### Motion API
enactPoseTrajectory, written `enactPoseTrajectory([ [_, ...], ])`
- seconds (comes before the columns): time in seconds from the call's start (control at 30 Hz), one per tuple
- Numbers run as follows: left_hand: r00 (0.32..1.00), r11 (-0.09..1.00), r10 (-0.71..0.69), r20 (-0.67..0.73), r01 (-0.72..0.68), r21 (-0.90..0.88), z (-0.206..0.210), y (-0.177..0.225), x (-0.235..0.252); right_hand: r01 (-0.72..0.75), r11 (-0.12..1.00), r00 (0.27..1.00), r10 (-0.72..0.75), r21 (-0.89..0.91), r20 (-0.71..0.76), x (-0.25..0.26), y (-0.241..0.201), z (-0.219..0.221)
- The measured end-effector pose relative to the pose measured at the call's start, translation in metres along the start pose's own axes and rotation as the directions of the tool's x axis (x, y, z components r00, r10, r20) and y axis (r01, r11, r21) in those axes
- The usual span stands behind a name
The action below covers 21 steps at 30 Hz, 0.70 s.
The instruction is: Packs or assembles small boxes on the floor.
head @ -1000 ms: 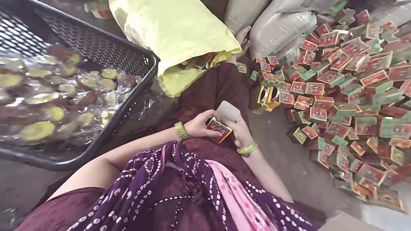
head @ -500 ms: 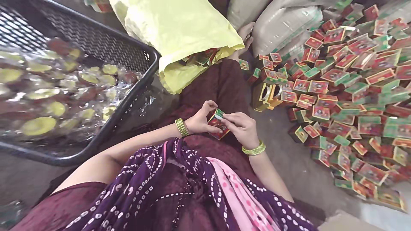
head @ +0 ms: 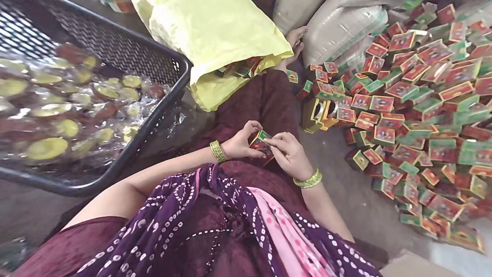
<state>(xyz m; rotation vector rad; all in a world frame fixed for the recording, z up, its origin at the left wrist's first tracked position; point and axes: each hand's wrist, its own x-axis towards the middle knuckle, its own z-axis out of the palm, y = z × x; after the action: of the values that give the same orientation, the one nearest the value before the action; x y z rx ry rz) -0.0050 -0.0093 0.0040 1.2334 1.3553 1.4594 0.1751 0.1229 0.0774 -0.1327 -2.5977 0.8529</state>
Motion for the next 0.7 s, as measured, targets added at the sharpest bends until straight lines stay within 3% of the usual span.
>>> enactPoseTrajectory([
  [0.1,0.997,0.999,0.014,-0.077,-0.017,-0.038,-0.001,-0.004,0.001,0.005,1.0,0.987,-0.003,0.007,-0.159,-0.012,0.004,0.016],
  [0.23,1.0,0.994,-0.02,-0.017,0.018,-0.107,0.002,0.0,0.0,-0.091,0.971,0.995,0.098,0.221,-0.022,-0.023,0.011,0.009],
  [0.3,1.0,0.996,-0.016,0.022,0.018,-0.089,0.001,0.002,0.002,-0.191,0.906,0.976,0.216,0.377,-0.026,-0.024,0.024,-0.005],
  [0.37,0.998,0.988,-0.068,-0.005,0.067,-0.142,0.001,0.002,0.004,-0.332,0.829,0.88,0.444,0.45,-0.168,-0.024,0.049,-0.021],
  [0.43,0.996,0.989,-0.077,-0.034,0.072,-0.132,-0.001,-0.002,0.004,-0.493,0.738,0.672,0.659,0.461,-0.337,-0.021,0.087,-0.041],
  [0.53,0.997,0.998,-0.037,-0.064,0.034,-0.049,-0.003,-0.005,0.006,-0.745,0.568,0.404,0.801,0.35,-0.441,-0.023,0.161,-0.072],
  [0.6,0.997,0.999,-0.033,-0.067,0.032,-0.016,-0.004,-0.007,0.008,-0.825,0.479,0.344,0.846,0.3,-0.407,-0.023,0.199,-0.086],
  [0.7,0.998,0.999,-0.018,-0.059,0.016,-0.027,-0.005,-0.01,0.011,-0.875,0.445,0.38,0.875,0.191,-0.299,-0.022,0.256,-0.097],
])
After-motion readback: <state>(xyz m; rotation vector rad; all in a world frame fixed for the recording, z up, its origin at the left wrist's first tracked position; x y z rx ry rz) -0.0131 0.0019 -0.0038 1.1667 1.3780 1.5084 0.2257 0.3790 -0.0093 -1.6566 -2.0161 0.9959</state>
